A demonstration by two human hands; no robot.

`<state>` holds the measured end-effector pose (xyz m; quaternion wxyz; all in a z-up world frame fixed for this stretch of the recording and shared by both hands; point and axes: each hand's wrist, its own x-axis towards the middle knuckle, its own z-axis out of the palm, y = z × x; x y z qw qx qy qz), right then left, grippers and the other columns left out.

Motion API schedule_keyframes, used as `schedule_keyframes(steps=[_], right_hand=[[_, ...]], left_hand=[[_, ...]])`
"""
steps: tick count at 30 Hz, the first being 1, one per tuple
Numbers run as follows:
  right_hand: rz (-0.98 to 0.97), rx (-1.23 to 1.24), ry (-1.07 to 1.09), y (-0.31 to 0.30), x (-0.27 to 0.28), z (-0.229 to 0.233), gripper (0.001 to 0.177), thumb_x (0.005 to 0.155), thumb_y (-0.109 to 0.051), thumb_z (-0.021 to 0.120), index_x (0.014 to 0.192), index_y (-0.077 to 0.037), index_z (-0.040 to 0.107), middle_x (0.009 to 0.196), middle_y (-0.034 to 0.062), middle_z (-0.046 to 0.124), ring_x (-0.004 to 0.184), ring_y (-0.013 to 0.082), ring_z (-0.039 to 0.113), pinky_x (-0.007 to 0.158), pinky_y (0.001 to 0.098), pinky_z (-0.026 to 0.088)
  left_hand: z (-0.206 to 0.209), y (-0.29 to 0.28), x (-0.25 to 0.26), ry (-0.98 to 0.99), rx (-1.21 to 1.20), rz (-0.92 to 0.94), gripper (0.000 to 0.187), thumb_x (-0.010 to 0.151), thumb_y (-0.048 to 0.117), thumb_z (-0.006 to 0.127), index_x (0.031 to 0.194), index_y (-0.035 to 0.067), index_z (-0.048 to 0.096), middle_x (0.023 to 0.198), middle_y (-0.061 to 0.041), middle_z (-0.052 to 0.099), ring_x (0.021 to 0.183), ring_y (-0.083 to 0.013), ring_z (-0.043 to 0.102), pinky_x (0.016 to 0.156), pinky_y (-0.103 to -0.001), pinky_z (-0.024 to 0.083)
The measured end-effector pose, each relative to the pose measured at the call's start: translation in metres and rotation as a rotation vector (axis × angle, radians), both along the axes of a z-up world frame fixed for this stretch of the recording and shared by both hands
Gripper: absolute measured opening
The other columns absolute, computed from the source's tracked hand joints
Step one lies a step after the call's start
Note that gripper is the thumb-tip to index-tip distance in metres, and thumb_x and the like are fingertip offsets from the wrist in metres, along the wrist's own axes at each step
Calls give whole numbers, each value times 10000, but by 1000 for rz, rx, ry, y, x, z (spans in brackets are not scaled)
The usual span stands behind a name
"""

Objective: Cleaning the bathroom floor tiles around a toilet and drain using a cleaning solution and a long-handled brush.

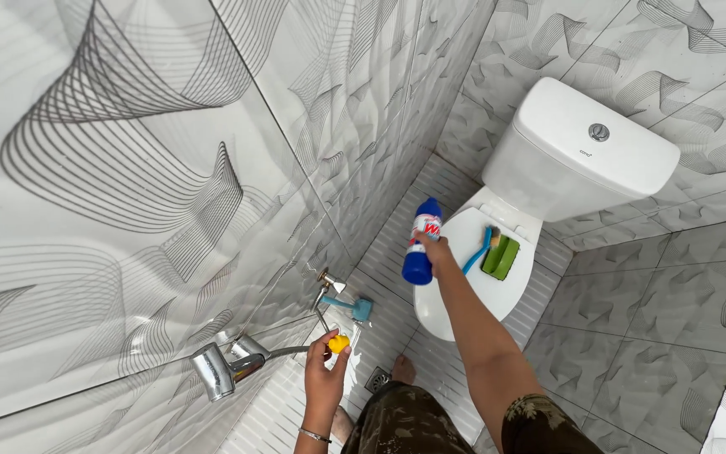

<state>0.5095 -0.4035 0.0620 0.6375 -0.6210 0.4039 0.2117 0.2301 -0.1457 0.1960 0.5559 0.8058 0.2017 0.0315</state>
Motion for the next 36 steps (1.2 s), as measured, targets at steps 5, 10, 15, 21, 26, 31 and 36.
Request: schedule_keyframes(steps=[5, 10, 15, 21, 26, 31, 36], right_hand=[[130, -18, -73, 13, -61, -33, 864, 784, -329, 834, 1434, 12, 379, 1261, 232, 633, 1014, 332, 716, 790, 481, 632], [237, 32, 29, 37, -147, -27, 873, 758, -309, 833, 1445, -33, 372, 1234, 208, 656, 1002, 318, 724, 796, 464, 638], [253, 41, 0, 51, -242, -48, 931, 738, -298, 874, 1468, -1, 378, 1236, 200, 683, 996, 289, 732, 801, 433, 631], [205, 35, 65, 39, -361, -88, 943, 721, -325, 869, 1462, 30, 406, 1215, 202, 689, 982, 297, 739, 788, 439, 632], [32, -14, 221, 25, -440, -78, 959, 710, -320, 839, 1465, 6, 345, 1204, 260, 663, 961, 386, 736, 756, 507, 631], [-325, -164, 169, -23, -500, -113, 925, 734, -298, 862, 1432, 30, 353, 1224, 259, 625, 981, 375, 708, 769, 513, 615], [-569, -340, 35, -65, -527, -80, 882, 755, -306, 870, 1417, 15, 384, 1237, 230, 634, 1016, 348, 707, 791, 471, 615]], left_hand=[[1, -1, -7, 40, -24, 6, 420, 839, 156, 802, 1245, 130, 695, 1108, -42, 680, 963, -171, 623, 881, -313, 523], [-2, 6, -23, 40, -14, -6, 417, 830, 150, 811, 1233, 132, 708, 1080, -46, 675, 949, -182, 616, 873, -313, 526], [1, 21, -50, -56, -11, -113, 388, 842, 135, 803, 1214, 120, 697, 1059, -24, 670, 941, -166, 622, 848, -305, 518], [7, 49, -103, -67, -38, -251, 398, 870, 139, 789, 1256, 128, 692, 1084, -23, 650, 941, -153, 597, 872, -291, 506], [4, 70, -145, -21, -48, -345, 401, 871, 148, 792, 1256, 127, 684, 1104, -20, 641, 936, -155, 576, 874, -289, 502], [2, 75, -174, 0, -45, -432, 391, 878, 152, 787, 1254, 128, 683, 1105, -23, 639, 936, -154, 580, 867, -286, 511], [-2, 72, -190, -51, -40, -482, 380, 886, 142, 779, 1252, 118, 679, 1112, -37, 637, 949, -160, 593, 879, -293, 512]])
